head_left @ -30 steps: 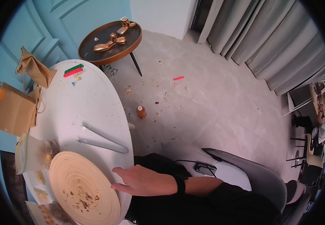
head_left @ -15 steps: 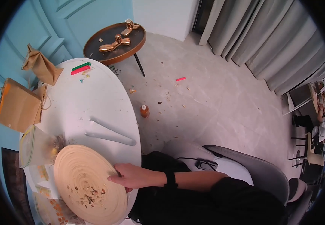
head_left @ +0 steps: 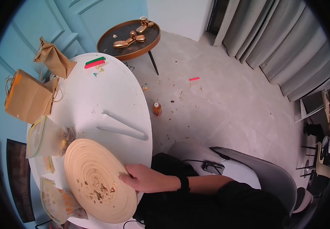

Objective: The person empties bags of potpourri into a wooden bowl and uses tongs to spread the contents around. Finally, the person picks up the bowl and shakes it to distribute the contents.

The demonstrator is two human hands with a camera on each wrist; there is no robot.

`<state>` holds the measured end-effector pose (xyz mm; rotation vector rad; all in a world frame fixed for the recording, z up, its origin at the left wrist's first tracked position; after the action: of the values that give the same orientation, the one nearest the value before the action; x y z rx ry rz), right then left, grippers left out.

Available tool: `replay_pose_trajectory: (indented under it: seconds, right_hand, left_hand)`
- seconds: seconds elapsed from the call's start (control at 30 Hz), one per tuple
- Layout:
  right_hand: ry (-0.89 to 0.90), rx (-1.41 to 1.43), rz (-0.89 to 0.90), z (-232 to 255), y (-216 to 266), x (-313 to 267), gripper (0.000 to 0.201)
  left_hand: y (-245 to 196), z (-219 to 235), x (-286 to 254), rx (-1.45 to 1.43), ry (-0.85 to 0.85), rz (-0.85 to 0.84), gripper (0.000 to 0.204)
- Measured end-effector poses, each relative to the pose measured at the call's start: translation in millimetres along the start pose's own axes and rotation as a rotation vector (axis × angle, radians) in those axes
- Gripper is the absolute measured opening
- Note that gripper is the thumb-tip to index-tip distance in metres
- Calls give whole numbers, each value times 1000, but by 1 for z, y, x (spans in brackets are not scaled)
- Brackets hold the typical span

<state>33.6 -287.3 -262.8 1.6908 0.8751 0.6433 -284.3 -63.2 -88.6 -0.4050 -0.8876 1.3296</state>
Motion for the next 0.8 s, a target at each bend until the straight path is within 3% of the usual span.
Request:
replay_pose_trajectory:
  seconds: [0.17,0.23,0.3,0.43,0.5,0.53,0.57,0.63,0.7,0.73,0.8]
  right_hand:
    - [1,-292,151,8,34,-6,37]
    - [-18,-234,162,9,27,1,36]
    - [9,-248,194,6,25,5,36]
    - [46,-251,177,8,23,8,38]
    - [49,-157,94,6,24,6,38]
    - [45,-59,1,5,19,4,38]
    - [57,-64,6,7,21,3,38]
    - [46,-269,38,18,21,-5,33]
    - [-74,-86,103,31,20,-17,28]
    - [-84,-32,57,34,32,-26,27]
    - [-140,-91,62,53,72,-32,27]
  left_hand:
    - [34,-12,5,-50,26,86,57]
    - [15,-34,-3,-43,103,-2,61]
    - [-3,-39,-11,38,111,67,67]
    - [-58,-56,-15,43,178,25,70]
    - [-67,-68,-8,345,335,54,69]
    - [-85,-69,-8,418,252,-111,51]
    - [-73,-72,4,413,242,-103,51]
    - [-24,-83,35,307,359,-47,27]
    - [-15,-80,34,97,298,-44,27]
    - [-29,-72,28,223,281,-68,28]
    - [-39,-62,15,123,216,5,29]
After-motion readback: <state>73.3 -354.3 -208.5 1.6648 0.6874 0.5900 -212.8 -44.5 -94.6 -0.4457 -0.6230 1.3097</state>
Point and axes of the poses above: each hand's wrist, its own x-axis towards the middle knuckle, its own z-axis out of the back of the hand, y = z × x, the point moved 9 cm from there along x, towards the middle knuckle, and after that the axes turned 11 degrees about z, right-handed, at the moved point
